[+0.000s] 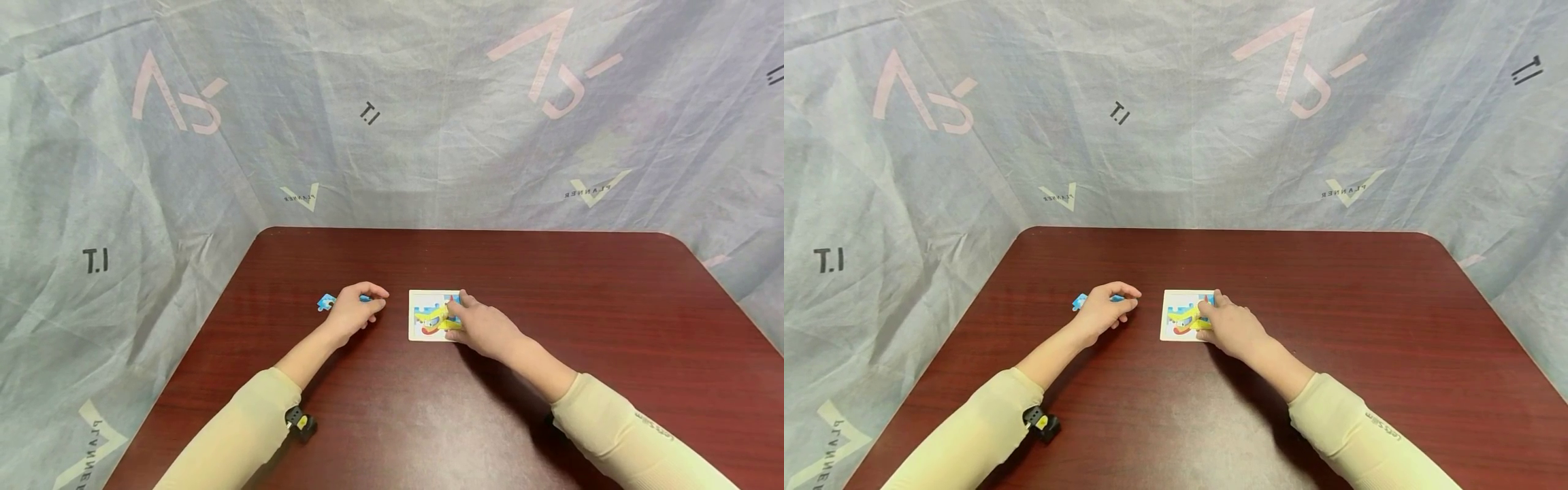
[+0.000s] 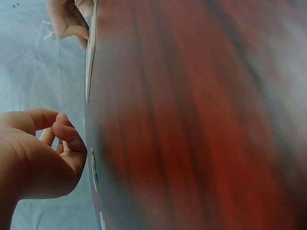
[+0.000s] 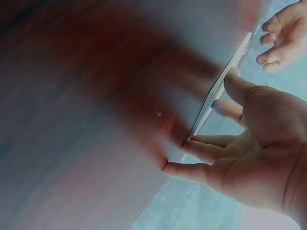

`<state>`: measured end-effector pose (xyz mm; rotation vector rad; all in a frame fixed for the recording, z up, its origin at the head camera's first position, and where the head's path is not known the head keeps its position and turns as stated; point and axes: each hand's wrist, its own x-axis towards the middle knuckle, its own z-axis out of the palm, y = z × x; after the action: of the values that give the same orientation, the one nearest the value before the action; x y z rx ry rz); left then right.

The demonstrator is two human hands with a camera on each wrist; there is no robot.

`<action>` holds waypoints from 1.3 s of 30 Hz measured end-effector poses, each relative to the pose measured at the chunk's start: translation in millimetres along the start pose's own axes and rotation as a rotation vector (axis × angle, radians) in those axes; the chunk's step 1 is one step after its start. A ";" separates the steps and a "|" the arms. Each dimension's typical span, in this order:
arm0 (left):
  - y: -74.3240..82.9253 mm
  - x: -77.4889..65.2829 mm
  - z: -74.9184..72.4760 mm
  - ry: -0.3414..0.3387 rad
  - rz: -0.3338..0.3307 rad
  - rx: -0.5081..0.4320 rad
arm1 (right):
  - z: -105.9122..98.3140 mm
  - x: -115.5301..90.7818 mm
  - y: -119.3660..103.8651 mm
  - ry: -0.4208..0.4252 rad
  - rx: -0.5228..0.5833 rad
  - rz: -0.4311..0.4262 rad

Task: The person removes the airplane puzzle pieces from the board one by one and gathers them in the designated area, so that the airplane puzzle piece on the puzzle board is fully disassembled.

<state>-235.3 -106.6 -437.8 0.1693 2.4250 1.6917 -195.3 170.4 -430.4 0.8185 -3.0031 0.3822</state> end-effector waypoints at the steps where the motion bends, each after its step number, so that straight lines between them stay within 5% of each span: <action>1: 1.4 0.6 2.4 0.000 0.001 0.000 | -0.6 0.4 0.1 -0.004 0.003 0.004; 29: 22.6 23.1 57.0 -0.097 0.005 -0.073 | -1.6 -0.4 6.8 -0.036 -0.033 0.022; 39: 20.4 29.2 67.4 -0.101 0.005 -0.101 | 0.7 1.0 7.6 0.024 -0.005 -0.050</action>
<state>-249.8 -32.0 -443.7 0.2413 2.2631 1.7584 -200.0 176.1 -432.8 0.8802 -2.9540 0.3809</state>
